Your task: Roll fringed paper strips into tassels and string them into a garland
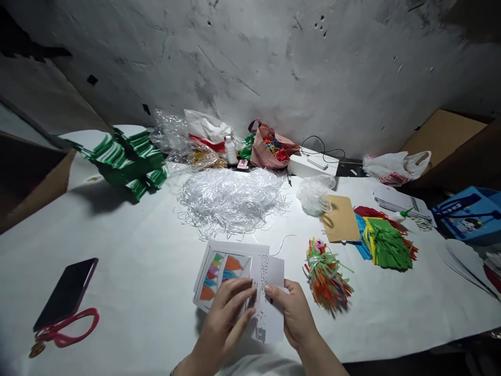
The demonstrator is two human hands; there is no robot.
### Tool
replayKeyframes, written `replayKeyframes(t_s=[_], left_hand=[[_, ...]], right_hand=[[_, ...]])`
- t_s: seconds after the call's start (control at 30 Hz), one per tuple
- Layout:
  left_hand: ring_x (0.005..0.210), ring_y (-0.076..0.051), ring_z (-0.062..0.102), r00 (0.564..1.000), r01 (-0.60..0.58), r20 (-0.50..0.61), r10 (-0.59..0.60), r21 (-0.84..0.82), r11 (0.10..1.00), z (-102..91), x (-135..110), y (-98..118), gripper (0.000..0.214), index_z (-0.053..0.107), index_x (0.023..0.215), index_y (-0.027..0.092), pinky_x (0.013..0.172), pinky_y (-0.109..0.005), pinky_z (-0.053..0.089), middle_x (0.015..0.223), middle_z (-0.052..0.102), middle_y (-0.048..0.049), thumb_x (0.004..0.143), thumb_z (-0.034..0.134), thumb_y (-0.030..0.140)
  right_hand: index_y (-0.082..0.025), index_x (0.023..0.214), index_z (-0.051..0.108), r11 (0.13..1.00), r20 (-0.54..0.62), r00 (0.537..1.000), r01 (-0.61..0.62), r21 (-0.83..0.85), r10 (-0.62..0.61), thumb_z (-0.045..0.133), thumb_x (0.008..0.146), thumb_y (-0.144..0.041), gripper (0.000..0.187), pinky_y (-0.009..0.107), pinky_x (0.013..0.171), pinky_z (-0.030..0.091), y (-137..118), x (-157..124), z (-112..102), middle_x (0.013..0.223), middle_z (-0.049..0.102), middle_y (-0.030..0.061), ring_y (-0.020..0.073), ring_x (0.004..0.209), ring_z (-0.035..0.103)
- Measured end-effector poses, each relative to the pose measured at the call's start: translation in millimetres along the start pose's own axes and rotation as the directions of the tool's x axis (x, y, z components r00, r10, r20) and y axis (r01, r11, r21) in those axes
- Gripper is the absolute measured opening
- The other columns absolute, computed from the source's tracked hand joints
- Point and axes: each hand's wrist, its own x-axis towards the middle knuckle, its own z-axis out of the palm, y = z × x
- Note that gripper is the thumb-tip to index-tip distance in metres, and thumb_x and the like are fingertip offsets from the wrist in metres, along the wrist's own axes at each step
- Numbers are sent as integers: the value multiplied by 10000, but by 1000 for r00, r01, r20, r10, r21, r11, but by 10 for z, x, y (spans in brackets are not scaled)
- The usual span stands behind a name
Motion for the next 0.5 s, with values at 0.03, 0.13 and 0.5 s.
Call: replayKeyframes(t_s=[0.03, 0.13, 0.5], left_hand=[[1184, -277, 513, 999, 31, -30, -31, -18, 999, 31, 12, 17, 383, 586, 1236, 272, 991, -439, 450, 1234, 593, -107, 880, 587, 132], [1109, -272, 547, 992, 96, -70, -101, -63, 993, 96, 44, 73, 280, 645, 1127, 266, 941, -426, 478, 1154, 615, -99, 872, 614, 155], [1004, -251, 607, 971, 226, -13, -238, -263, 938, 55, 82, 170, 135, 719, 936, 250, 882, -371, 494, 1031, 671, -85, 870, 620, 185]], right_hand=[[-123, 940, 747, 1000, -2, 1000, -5, 0, 5, 843, 675, -316, 342, 335, 678, 535, 15, -24, 7, 819, 762, 92, 228, 684, 692], [-130, 968, 737, 1000, -7, 1000, -2, 13, 2, 845, 669, -308, 364, 341, 682, 535, 50, -73, 34, 833, 760, 89, 234, 699, 693], [-140, 903, 726, 995, 19, 996, -83, 53, 82, 861, 632, -372, 382, 361, 680, 525, 147, -125, 55, 707, 720, 50, 238, 659, 676]])
